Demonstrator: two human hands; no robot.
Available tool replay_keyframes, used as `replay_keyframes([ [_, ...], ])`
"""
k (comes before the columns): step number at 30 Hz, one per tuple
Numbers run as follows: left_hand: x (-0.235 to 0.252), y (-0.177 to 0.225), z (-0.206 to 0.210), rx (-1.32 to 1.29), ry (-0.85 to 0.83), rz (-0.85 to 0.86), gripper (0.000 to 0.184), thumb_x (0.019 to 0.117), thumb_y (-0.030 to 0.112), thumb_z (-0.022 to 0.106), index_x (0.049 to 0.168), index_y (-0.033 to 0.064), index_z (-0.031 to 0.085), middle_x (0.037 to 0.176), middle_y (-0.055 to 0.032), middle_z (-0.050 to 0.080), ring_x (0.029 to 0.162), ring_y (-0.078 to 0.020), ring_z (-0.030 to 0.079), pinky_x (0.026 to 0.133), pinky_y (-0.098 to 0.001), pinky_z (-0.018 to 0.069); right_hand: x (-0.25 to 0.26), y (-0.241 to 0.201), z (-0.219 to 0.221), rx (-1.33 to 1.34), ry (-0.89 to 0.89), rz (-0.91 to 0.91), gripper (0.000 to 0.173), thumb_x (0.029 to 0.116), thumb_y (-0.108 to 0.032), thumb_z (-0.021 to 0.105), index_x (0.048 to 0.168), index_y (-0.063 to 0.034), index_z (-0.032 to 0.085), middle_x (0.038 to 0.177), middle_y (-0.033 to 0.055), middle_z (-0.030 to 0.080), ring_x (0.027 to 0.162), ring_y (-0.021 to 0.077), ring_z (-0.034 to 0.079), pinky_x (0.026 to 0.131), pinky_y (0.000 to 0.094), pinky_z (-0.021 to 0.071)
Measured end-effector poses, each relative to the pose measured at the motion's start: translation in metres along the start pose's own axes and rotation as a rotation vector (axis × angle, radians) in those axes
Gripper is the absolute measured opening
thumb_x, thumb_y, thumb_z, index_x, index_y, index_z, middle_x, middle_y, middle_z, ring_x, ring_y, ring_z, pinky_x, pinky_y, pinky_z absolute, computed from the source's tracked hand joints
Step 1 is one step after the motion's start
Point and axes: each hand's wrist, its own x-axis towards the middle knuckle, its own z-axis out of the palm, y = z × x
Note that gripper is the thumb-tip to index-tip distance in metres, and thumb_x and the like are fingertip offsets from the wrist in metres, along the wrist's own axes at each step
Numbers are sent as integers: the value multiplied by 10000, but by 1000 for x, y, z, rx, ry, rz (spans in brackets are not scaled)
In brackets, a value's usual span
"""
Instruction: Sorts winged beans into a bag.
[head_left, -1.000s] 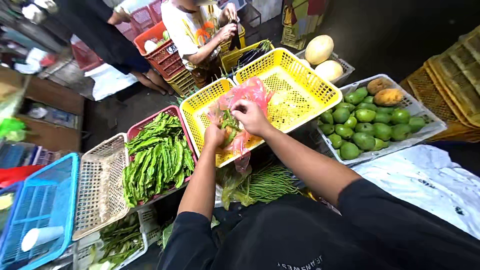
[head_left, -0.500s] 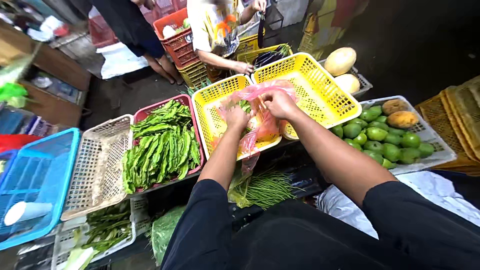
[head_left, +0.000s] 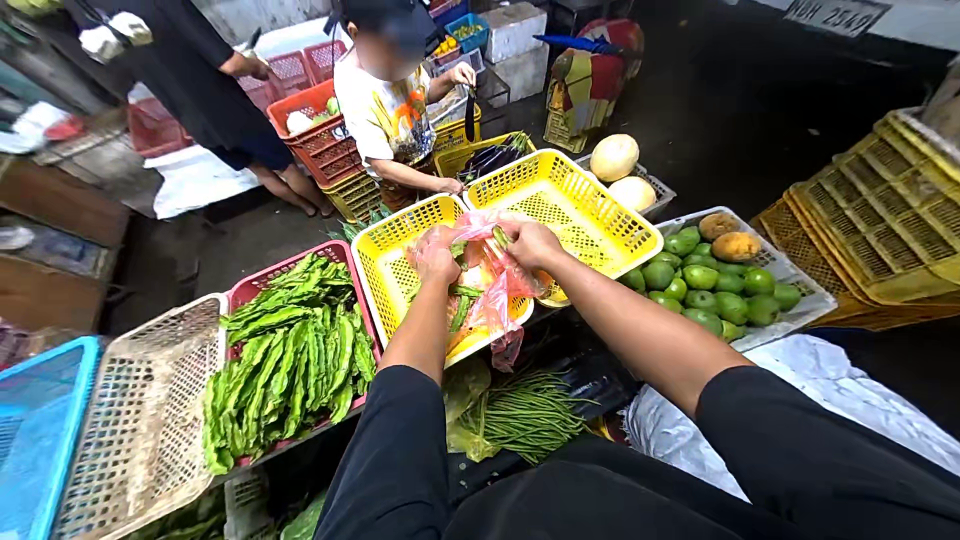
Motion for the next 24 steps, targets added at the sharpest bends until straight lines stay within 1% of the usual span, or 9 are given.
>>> replay_keyframes([
  [3,-8,-6,-20,-53,-119,78,575,786,331,789,1276,61,659,1223,-214,690,1180,-423,639,973,-692,482,-12,-12,-21,147,93,-106,226,980,-286,621,1089,-118,727,1035,145,727,1024,352,688,888,642,527],
  [7,-25,-23,-66,-329,-312,125,664,838,215,787,1440,88,536,1208,-249,681,1114,-426,670,951,-678,520,-17,-23,-34,595,216,-301,244,1004,-234,625,1168,-60,675,1051,111,723,1001,231,699,920,509,560],
  [11,-62,-45,-109,-900,-403,180,447,847,27,701,1287,10,622,1085,-157,721,940,-249,707,851,-463,597,-25,-50,-33,1107,313,-526,277,1047,-93,524,1300,19,535,1108,133,716,1018,195,712,935,383,594],
  [13,-78,-54,-122,-1288,-342,225,463,821,56,678,1266,-12,570,1023,-141,718,885,-233,709,790,-421,614,-26,-65,-29,1182,270,-432,277,1088,-141,444,1328,-6,470,1012,135,696,876,207,719,820,387,618],
  [16,-86,-70,-130,-1789,-159,444,323,867,154,662,1177,94,596,1101,-112,717,1064,-278,697,961,-474,571,-24,-80,-3,1084,48,-196,329,1088,-262,472,1348,-64,437,939,119,600,642,201,642,611,395,608],
  [18,-93,-82,-146,-1916,7,474,270,933,153,556,1198,126,596,1133,-126,715,1111,-313,679,1023,-518,526,-20,-84,20,768,-53,-187,343,976,-233,627,1256,-44,568,907,146,630,659,240,602,601,452,539],
  [21,-119,-116,-196,-1513,233,279,366,917,59,528,1283,60,529,1006,-85,707,890,-211,718,818,-408,621,-12,-89,44,190,-152,-289,218,943,-225,654,1100,-80,702,972,185,704,924,374,685,798,642,534],
  [23,-137,-146,-233,-904,274,165,483,812,38,680,1287,41,594,1076,-84,719,938,-176,715,833,-402,619,0,-83,64,-21,-254,-314,237,963,-207,634,1142,-80,722,1052,221,712,1020,424,681,869,693,513],
  [24,-146,-161,-249,-623,270,91,485,794,67,733,1268,80,628,1111,-99,715,995,-209,705,870,-479,595,6,-80,77,-75,-301,-297,267,973,-216,643,1176,-58,714,1097,249,701,1063,448,666,904,707,500],
])
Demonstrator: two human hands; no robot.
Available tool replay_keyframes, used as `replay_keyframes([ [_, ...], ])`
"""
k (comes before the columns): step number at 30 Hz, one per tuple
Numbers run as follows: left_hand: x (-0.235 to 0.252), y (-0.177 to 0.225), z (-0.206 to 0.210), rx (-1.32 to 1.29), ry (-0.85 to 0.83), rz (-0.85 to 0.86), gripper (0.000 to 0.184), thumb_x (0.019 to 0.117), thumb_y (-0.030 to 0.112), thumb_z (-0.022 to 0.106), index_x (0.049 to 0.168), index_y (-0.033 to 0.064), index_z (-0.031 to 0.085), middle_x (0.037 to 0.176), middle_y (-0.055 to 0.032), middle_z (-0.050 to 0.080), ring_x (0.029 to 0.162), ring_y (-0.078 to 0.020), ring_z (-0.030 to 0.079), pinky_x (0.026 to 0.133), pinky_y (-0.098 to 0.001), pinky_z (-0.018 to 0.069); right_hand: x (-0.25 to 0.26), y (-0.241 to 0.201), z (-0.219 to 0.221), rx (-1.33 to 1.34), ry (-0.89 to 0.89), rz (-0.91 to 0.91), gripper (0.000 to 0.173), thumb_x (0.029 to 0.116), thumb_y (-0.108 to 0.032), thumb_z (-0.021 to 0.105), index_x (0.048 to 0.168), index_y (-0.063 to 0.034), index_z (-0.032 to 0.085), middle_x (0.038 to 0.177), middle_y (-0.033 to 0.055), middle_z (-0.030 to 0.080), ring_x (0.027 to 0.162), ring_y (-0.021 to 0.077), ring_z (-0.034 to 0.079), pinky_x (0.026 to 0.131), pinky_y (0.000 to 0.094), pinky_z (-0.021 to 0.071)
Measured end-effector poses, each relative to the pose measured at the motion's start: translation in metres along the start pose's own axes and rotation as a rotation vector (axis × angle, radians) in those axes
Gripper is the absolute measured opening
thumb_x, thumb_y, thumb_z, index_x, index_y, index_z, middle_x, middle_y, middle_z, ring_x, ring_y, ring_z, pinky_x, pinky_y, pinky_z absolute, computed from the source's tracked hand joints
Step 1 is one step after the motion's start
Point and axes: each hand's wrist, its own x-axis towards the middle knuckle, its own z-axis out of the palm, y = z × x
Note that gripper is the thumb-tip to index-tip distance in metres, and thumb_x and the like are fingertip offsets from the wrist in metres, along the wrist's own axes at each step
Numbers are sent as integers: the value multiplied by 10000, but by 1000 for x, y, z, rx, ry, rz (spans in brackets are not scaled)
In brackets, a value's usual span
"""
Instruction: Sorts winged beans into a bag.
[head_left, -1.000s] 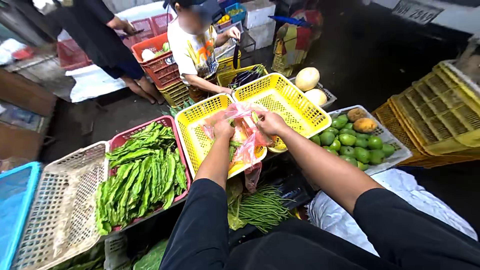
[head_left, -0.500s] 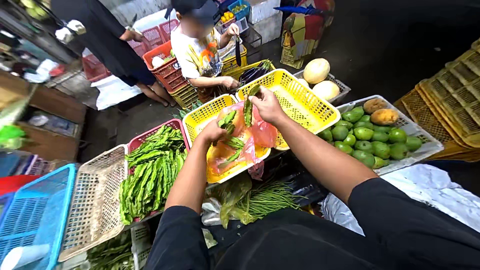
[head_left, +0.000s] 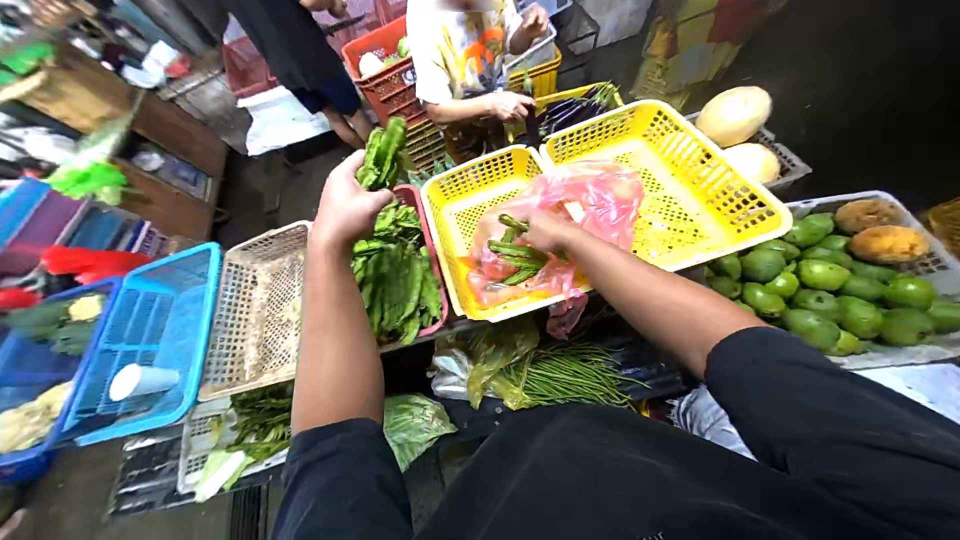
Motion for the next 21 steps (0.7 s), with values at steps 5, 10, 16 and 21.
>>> replay_keyframes([
  [5,-5,-38,-51,557,-36,-112,417,808,86,769,1203,97,634,1087,-199,700,1049,-410,674,872,-708,507,15,-2,27,-226,-84,146,412,904,-267,746,1248,-51,677,1170,245,689,1143,444,648,930,688,507],
  [10,-7,-147,-29,467,-320,-180,654,892,348,788,1463,128,555,1374,-236,610,1295,-432,569,1067,-704,426,13,-13,16,-273,-48,122,352,968,-359,669,1175,-80,726,1142,225,708,1124,437,660,919,702,505],
  [16,-14,-144,-43,364,-379,-140,697,905,431,777,1498,168,521,1521,-181,503,1409,-372,478,1144,-648,376,11,-8,27,-285,-33,193,353,911,-281,742,1179,-55,710,1152,246,697,1131,463,649,909,721,502],
  [21,-51,-77,-50,408,-386,32,534,949,326,750,1421,136,591,1408,-182,599,1294,-384,578,1062,-676,438,6,-7,25,-208,-36,249,311,888,-236,732,1113,-22,726,1138,246,697,1113,448,658,904,708,510],
])
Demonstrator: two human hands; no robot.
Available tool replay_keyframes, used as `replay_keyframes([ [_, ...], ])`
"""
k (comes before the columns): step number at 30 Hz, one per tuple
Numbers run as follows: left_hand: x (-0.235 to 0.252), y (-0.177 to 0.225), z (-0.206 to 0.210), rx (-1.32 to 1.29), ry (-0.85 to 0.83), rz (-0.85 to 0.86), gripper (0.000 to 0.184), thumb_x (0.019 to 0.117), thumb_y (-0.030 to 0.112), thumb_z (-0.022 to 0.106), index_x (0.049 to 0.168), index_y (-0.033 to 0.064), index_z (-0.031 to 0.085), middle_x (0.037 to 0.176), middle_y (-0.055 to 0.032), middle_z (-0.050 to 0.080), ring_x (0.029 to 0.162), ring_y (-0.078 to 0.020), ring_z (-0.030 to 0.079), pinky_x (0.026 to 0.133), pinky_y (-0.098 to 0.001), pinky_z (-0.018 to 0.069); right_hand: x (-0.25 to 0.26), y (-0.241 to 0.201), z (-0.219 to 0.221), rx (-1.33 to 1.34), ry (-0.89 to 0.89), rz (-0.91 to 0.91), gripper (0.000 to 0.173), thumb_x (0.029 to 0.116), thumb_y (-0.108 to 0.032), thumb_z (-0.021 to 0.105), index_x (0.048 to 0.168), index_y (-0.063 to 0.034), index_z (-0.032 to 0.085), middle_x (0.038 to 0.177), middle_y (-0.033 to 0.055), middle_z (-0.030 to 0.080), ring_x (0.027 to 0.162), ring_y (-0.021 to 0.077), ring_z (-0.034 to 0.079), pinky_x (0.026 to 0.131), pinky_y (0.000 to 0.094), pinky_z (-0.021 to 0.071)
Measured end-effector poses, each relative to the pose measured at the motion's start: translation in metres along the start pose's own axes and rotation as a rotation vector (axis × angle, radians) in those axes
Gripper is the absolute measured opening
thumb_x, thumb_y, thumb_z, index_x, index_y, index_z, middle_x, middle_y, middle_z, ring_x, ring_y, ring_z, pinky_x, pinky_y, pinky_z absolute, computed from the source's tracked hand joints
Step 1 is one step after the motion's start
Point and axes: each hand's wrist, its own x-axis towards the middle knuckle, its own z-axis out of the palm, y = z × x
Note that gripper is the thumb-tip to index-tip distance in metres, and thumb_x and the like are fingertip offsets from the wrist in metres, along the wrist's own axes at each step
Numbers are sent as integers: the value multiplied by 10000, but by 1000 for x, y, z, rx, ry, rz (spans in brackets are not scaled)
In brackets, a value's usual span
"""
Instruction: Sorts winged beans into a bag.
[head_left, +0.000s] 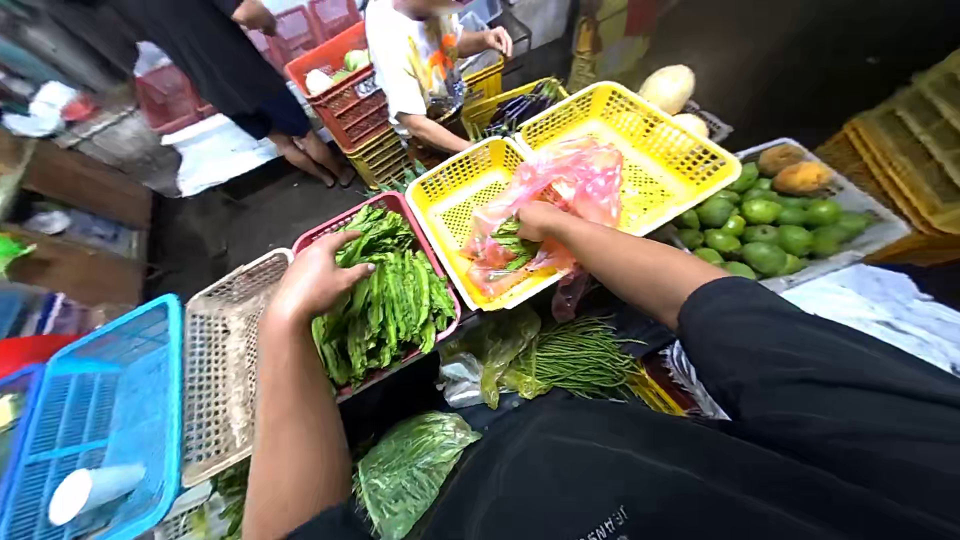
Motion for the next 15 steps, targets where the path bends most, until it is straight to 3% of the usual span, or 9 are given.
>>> replay_keyframes([
  [2,-22,42,9,-176,35,145,448,966,239,708,1377,93,608,1333,-129,651,1211,-280,641,1037,-555,515,-5,-5,-9,2,-6,-25,296,906,-238,723,1114,-28,731,1134,243,698,1112,446,657,911,710,503],
  [5,-10,105,65,-490,-118,353,259,977,138,637,1213,52,698,1171,-71,728,1061,-168,705,963,-422,586,-17,-16,-22,-60,-35,-69,344,932,-213,693,1209,-8,689,1180,262,679,1148,457,639,938,701,489],
  [8,51,150,147,-373,-233,375,209,1026,95,554,1099,49,744,1068,-101,746,986,-225,716,924,-485,573,-16,-15,-30,-40,-19,-67,339,918,-180,700,1189,23,677,1160,270,679,1122,456,651,917,698,501],
  [11,104,157,219,-103,-295,234,223,984,132,568,1102,74,748,1056,-153,740,1027,-338,705,908,-608,549,-28,-7,-52,-64,-24,-116,312,938,-177,678,1174,28,672,1122,257,682,1082,441,662,882,679,517],
  [13,120,157,244,-3,-260,155,235,948,138,614,1146,84,727,1112,-166,727,1071,-367,692,905,-635,545,-44,4,-71,-60,-7,-158,308,955,-163,650,1206,16,658,1130,256,681,1100,448,652,895,691,501],
  [15,128,161,259,72,-229,119,335,920,157,670,1253,125,690,1263,-158,672,1137,-363,667,925,-621,550,-48,20,-79,47,36,-181,341,957,-142,625,1282,-42,606,1102,235,685,1043,427,672,866,669,519],
])
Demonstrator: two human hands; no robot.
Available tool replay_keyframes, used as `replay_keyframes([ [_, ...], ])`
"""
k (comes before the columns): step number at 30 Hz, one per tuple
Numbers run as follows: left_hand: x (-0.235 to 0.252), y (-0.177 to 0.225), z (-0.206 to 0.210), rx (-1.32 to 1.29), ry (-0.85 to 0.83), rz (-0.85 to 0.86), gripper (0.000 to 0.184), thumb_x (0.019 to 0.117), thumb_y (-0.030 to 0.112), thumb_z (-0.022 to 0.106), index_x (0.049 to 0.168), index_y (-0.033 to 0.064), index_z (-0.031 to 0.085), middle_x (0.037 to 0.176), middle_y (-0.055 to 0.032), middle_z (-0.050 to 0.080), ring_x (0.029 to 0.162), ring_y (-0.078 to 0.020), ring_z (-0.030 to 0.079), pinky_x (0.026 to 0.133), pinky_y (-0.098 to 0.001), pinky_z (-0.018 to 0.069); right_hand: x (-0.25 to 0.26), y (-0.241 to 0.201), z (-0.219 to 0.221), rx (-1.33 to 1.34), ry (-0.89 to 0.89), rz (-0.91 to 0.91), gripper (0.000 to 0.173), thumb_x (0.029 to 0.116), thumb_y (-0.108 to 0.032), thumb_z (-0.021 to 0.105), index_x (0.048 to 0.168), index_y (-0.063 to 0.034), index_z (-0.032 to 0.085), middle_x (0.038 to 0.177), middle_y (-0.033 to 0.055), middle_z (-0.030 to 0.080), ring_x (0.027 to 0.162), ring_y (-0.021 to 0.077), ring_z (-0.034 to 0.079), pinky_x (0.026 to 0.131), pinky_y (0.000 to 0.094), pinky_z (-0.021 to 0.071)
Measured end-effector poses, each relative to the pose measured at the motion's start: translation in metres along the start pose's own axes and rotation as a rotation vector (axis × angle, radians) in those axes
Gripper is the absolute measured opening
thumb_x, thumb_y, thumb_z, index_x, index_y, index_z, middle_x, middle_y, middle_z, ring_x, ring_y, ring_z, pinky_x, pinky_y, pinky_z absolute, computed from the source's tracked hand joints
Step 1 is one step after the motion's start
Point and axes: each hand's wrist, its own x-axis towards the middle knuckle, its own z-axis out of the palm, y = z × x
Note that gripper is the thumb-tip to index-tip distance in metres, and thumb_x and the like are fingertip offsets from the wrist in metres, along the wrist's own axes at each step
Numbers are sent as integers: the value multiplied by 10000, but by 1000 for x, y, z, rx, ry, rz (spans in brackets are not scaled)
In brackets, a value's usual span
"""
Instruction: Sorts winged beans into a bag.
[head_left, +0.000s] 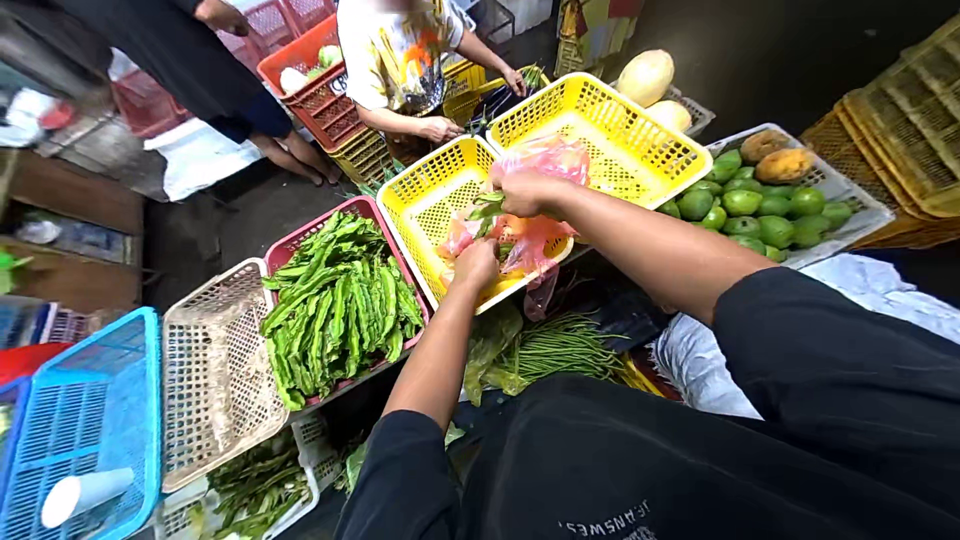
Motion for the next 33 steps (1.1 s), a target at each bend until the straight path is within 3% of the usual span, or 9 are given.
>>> replay_keyframes([
  [3,11,8,13,101,-14,-97,529,850,248,768,1358,186,635,1416,-205,557,1121,-408,658,870,-612,574,4,15,2,214,25,-65,334,952,-92,618,1281,-66,566,1057,200,684,914,365,696,806,599,558],
  [5,13,16,14,152,-11,-133,534,836,268,779,1337,144,646,1402,-221,556,1153,-430,629,882,-615,561,19,15,10,268,6,-95,390,945,-131,637,1315,-32,566,1129,225,670,1030,395,669,870,638,528],
  [8,10,28,10,204,-39,-140,495,858,273,764,1300,72,668,1400,-188,583,1261,-414,567,966,-621,507,58,14,40,243,-48,-150,511,852,-296,795,1227,17,648,1100,246,682,1060,418,657,892,677,510],
  [10,11,31,9,221,-54,-132,438,881,267,746,1263,62,682,1397,-178,597,1280,-401,565,983,-616,499,73,11,50,80,-62,-160,481,875,-376,782,1138,16,689,1126,247,679,1101,425,649,910,670,510],
  [13,5,27,5,189,35,-134,413,867,251,750,1244,90,696,1405,-150,600,1290,-379,563,983,-600,510,73,5,57,-35,-7,-115,349,909,-263,735,1117,17,707,1215,249,661,1179,429,628,953,653,516],
  [19,-56,-2,-45,-258,367,-185,299,942,180,710,1232,114,686,1245,-96,668,1101,-252,673,942,-498,577,76,6,59,-82,-94,20,291,875,-198,732,1046,37,707,1170,253,680,1136,433,651,896,670,525],
  [24,-90,-41,-51,-225,539,-136,101,945,169,683,1015,112,728,1138,-43,702,1051,-195,678,918,-469,572,85,13,53,-15,-69,14,341,908,-224,721,1157,9,705,1187,258,679,1156,442,640,945,676,504],
  [29,-115,-56,-62,-786,778,-203,166,1022,119,578,1111,67,708,1074,-77,732,906,-181,708,806,-425,600,64,0,24,-60,56,-19,270,900,-209,710,1118,-51,730,1083,239,703,1058,449,669,851,688,521],
  [33,-120,-43,-93,-606,646,-95,237,999,20,466,1076,38,690,1036,-116,717,919,-228,691,825,-474,570,38,-19,9,-132,138,-18,190,895,-164,693,1059,-83,742,1040,216,713,1038,431,680,834,670,535],
])
